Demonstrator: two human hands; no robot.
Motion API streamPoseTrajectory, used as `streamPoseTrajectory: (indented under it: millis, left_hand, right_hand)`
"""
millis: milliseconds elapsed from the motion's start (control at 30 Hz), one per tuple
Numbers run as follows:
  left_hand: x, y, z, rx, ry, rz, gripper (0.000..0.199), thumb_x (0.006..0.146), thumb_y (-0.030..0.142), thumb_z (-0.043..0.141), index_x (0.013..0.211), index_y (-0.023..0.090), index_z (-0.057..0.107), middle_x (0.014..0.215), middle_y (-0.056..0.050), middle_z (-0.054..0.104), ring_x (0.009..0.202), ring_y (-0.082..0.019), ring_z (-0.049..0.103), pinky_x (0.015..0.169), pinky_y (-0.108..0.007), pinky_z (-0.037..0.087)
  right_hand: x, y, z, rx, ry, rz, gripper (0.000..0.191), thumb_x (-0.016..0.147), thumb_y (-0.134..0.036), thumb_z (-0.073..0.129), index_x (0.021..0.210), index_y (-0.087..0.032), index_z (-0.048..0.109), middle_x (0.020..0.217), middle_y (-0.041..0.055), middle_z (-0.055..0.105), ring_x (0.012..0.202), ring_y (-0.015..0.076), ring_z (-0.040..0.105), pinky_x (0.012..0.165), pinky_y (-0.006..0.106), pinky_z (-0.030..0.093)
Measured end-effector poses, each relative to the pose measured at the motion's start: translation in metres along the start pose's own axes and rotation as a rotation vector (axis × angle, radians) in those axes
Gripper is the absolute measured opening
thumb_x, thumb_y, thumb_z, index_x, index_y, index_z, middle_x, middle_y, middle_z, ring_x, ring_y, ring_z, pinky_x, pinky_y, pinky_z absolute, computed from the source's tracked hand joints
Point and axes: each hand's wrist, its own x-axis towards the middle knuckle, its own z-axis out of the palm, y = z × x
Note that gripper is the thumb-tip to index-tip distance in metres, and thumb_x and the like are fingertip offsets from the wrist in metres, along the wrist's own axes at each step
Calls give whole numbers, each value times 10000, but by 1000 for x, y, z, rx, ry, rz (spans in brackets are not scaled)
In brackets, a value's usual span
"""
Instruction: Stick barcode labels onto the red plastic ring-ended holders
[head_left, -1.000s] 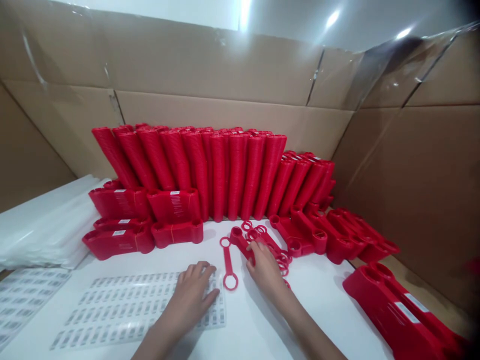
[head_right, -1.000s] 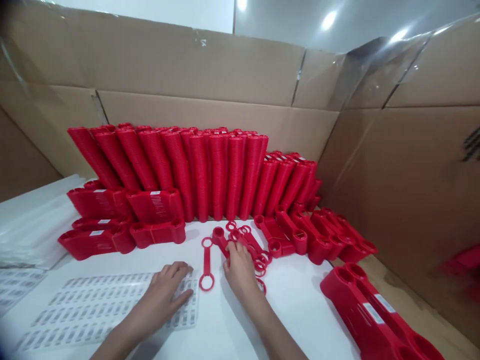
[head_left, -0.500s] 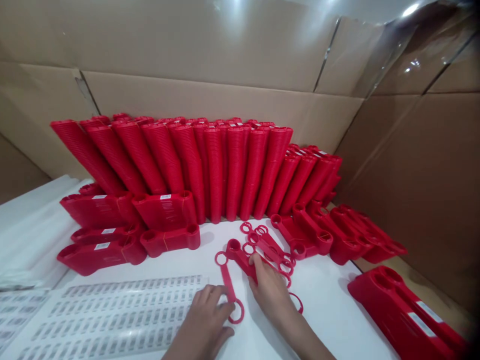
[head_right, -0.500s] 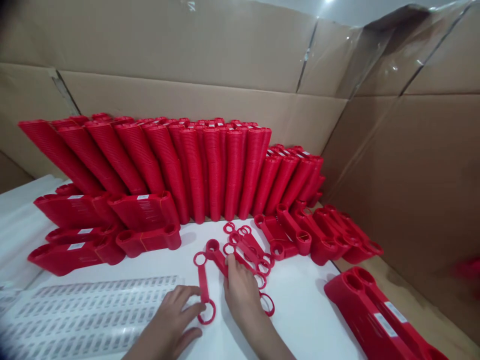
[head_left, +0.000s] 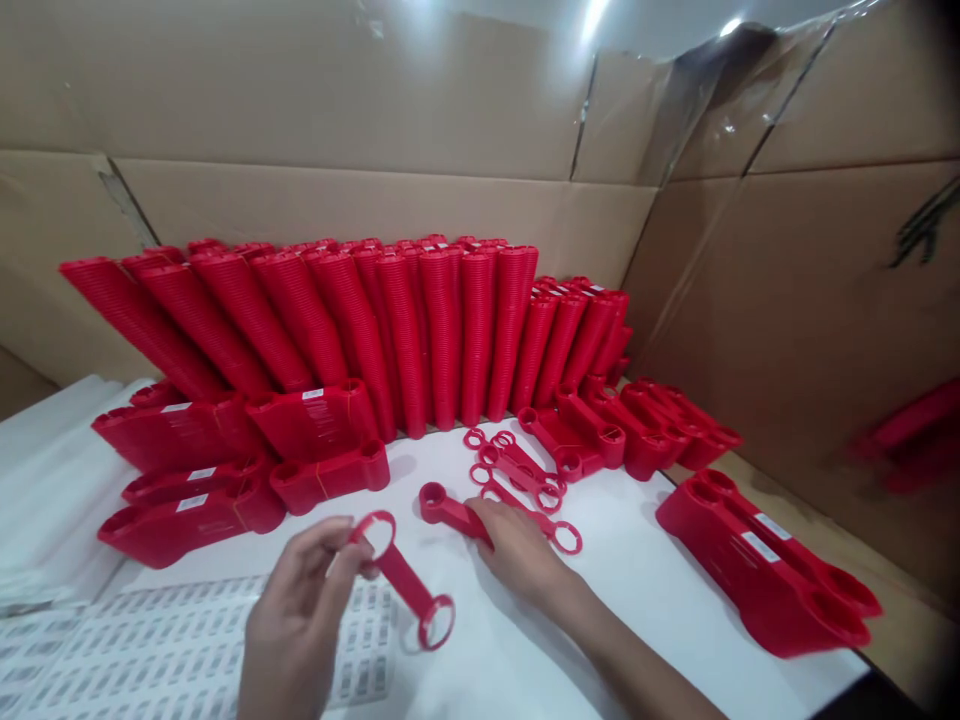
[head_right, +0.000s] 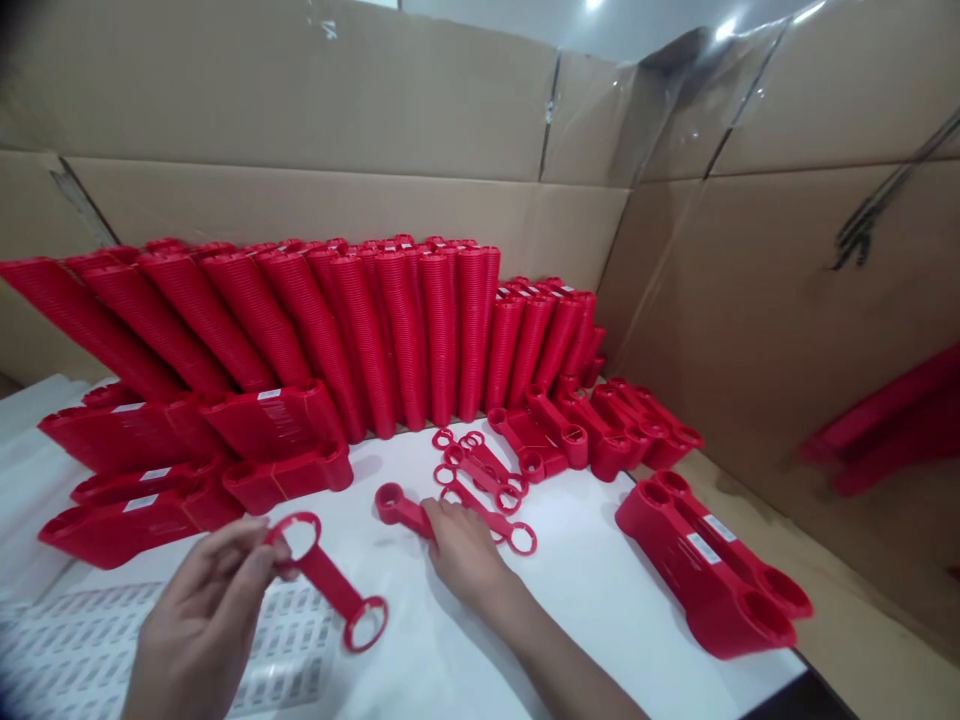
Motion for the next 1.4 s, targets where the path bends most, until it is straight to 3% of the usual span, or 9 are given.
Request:
streamPoseTrajectory:
  millis: [100,233,400,633,733,900,1167,1267,1400]
  left_hand:
    - [9,-12,2,-284,91,-249,272,720,367,624,917,186,579,828,-4,605,746,-132,606,716,-254,535]
    - [17,-24,17,-506,63,-337,284,667,321,684,894,172,599,894,-8,607,816,-133,598,836,-303,510]
    - [30,-44,41,-542,-42,-381,393,692,339,655,1029,162,557,918,-38,611,864,-151,602,847,-325,487]
    - [48,-77,57,172,-218,-78,298,727,367,511,919,165,615,870,-55,598,819,-205,572,794,-370,448]
    - [44,-84,59,216,-243,-29,232,713,339,522,849,169,604,909,-59,546,886,-221,550,840,-386,426]
    - [35,-82,64,219,-356,14,259,772,257,447,1006,175,523,1042,-63,540,986,-190,535,876,-334,413]
    - [21,-70,63,331,-519,133,150,800,227,392,822,182,533,909,-45,520,853,-171,536,777,-294,425]
    - [17,-67,63,348,-539,128,123,801,216,389,788,186,508,875,-34,496,802,-161,525,744,-286,422]
    - [13,-63,63,368,-550,121,115,805,215,387,765,185,491,854,-27,477,772,-154,513,729,-284,418]
  right_hand:
    - [-9,-3,-12,201,100,-80,338,819,-246,457,1150,-202,509,1146,75,549,1085,210,478,909,329,362]
    - [-20,-4,-33,493,210,-169,379,872,-360,398,1224,-237,462,1241,59,496,1139,185,451,949,326,359]
    - [-24,-1,-35,300,134,-167,409,803,-305,520,1205,-237,495,1197,51,518,1100,189,473,921,305,380]
    - [-30,12,-16,188,180,-99,367,772,-200,503,1137,-197,543,1076,69,564,1025,196,507,894,311,394]
    - [-35,14,-11,229,172,-90,345,781,-203,492,1121,-213,548,1023,61,578,947,183,538,834,290,425]
    - [-40,13,-11,315,143,-102,377,798,-221,486,1174,-222,519,1115,65,554,1011,184,518,884,295,403]
    - [-47,30,-16,386,127,-83,398,814,-308,504,1203,-228,500,1200,66,525,1104,189,475,941,318,370]
    - [-34,44,-26,277,228,-36,351,864,-318,421,1184,-203,507,1185,74,532,1089,171,484,919,297,377]
    - [-5,53,-26,8,130,44,212,806,-259,493,937,-149,618,967,97,610,920,211,559,771,294,422]
